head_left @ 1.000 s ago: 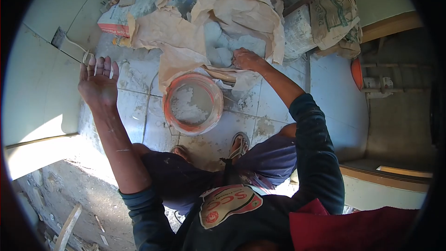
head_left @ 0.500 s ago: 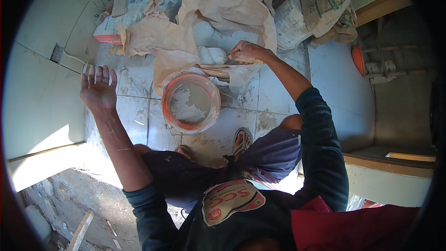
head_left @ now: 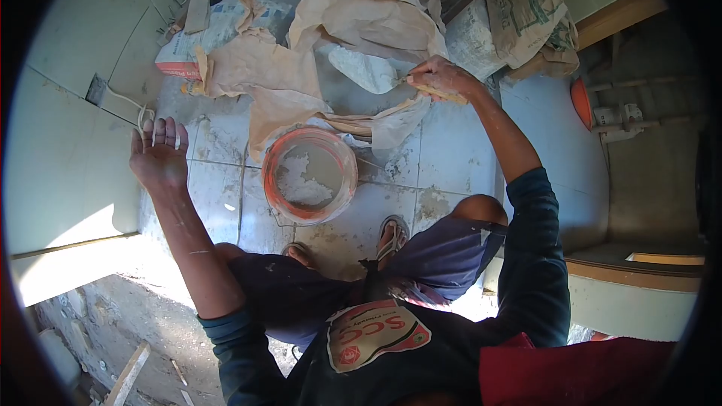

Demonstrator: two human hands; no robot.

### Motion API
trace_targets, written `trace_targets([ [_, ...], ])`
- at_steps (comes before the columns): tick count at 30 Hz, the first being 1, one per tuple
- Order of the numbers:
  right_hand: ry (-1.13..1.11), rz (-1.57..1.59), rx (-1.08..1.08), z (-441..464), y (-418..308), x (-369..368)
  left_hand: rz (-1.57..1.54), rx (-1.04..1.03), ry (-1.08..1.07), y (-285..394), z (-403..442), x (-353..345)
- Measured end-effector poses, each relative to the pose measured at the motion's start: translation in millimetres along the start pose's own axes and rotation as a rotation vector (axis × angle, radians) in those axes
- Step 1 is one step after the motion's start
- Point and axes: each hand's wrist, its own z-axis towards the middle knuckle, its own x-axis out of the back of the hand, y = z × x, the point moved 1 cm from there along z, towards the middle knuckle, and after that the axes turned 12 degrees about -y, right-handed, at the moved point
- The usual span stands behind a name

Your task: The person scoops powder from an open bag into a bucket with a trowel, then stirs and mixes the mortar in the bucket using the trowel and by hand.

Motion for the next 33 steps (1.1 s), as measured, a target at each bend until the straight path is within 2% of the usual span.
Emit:
trace_targets([
  [6, -0.001, -0.104, 0.064, -47, -21, -12, 0.025, 0.0, 0.059, -3, 2, -3],
  [12, -0.199, -0.117, 0.02, -55, -25, -58, 0.022, -0.028, 0.05, -2, -7, -10],
  [18, -0.402, -0.148, 0.028, -12, -10, -132, 0.002, -0.039, 0.069, 0, -7, -7],
  [21, -0.388, -0.252, -0.027, 20, 6, -166, 0.006, -0.042, 0.04, 3, -11, -8],
  [23, -0.31, -0.515, 0.166, 42, 20, -181, 0.015, -0.044, 0.043, 5, -14, -8],
  [26, -0.194, -0.594, 0.139, 46, 22, -196, 0.028, -0.056, 0.051, 10, -15, -5],
  [29, -0.192, -0.717, 0.048, 36, 0, -202, 0.033, -0.07, 0.059, 12, -16, -5],
  [33, -0.236, -0.726, 0.089, 38, -1, -201, 0.031, -0.047, 0.051, 11, -11, -1],
])
